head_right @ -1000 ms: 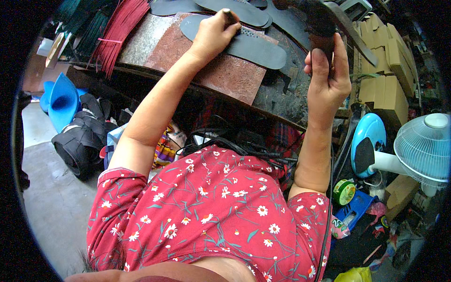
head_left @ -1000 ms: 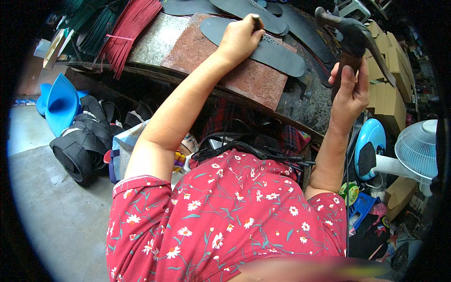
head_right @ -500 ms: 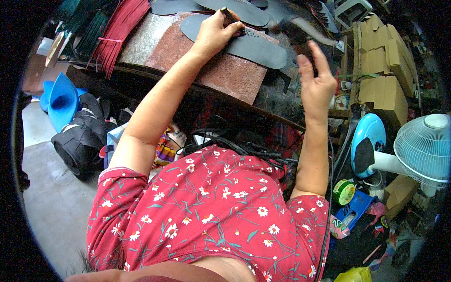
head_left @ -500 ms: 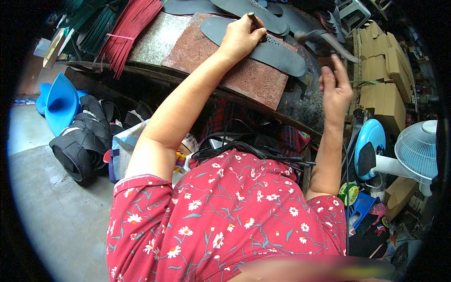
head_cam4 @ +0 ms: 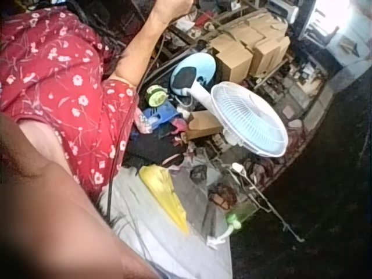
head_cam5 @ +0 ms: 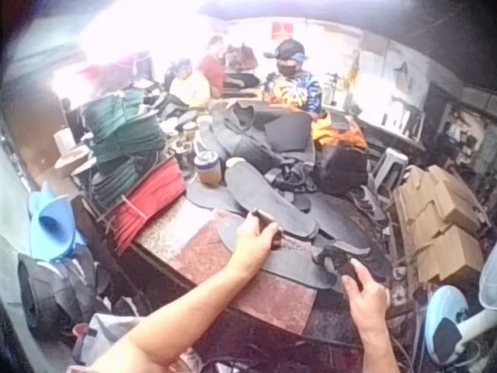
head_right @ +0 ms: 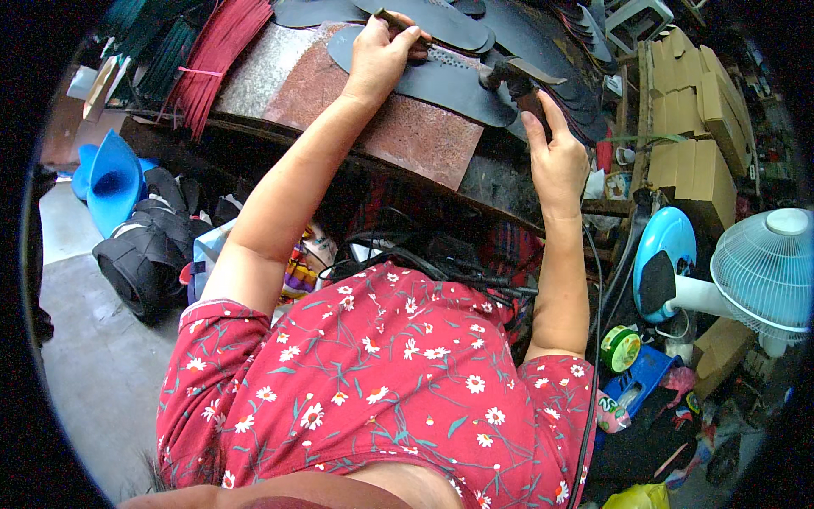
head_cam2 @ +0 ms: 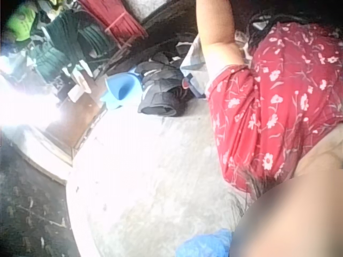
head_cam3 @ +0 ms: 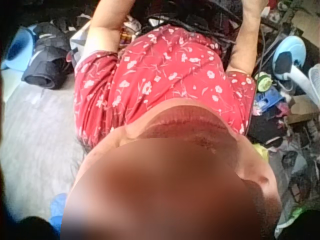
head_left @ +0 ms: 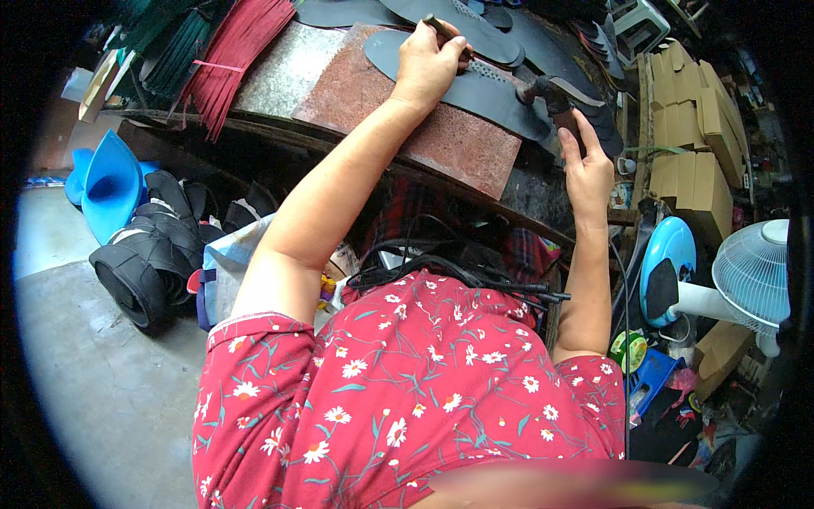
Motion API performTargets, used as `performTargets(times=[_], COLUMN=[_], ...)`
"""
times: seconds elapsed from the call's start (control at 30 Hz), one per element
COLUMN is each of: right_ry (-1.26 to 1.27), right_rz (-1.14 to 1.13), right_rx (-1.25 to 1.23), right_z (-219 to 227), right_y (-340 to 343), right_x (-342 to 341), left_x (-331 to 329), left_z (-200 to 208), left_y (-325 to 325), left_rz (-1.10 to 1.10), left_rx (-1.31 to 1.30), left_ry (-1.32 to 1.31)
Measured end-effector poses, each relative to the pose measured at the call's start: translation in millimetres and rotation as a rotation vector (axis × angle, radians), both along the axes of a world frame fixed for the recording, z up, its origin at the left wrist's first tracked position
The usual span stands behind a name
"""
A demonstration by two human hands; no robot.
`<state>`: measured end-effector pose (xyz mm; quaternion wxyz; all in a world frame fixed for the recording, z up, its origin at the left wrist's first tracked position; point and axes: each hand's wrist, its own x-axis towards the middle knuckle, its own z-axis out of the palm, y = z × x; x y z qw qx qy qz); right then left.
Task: The person uses a hammer and punch to make holes in a black leather piece, then cuts the leather with scissors, and finally marks it with a pen. The actions occur sequentially on a cluttered workbench.
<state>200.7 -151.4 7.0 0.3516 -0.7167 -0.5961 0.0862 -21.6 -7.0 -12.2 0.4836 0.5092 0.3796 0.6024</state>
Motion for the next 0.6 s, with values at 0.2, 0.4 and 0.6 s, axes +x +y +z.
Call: performTargets(times=[0.2,0.4,0.6], right_ry=[0.046,0.489,0.127], right_rz=[0.028,0.263,0.110], right_rx=[0.052,0.559,0.158], right_z=[11,56,25], right_y=[2,-11,5], right_x=[-6,-18,-18], left_x=[-5,-2,4], left_z=[-6,8,8], left_y=[2,-9,-15], left_rz=[0.042,0.070,0.085], left_rx=[0.225,0.436,0.598], left_ry=[0.543,0.732,0.916])
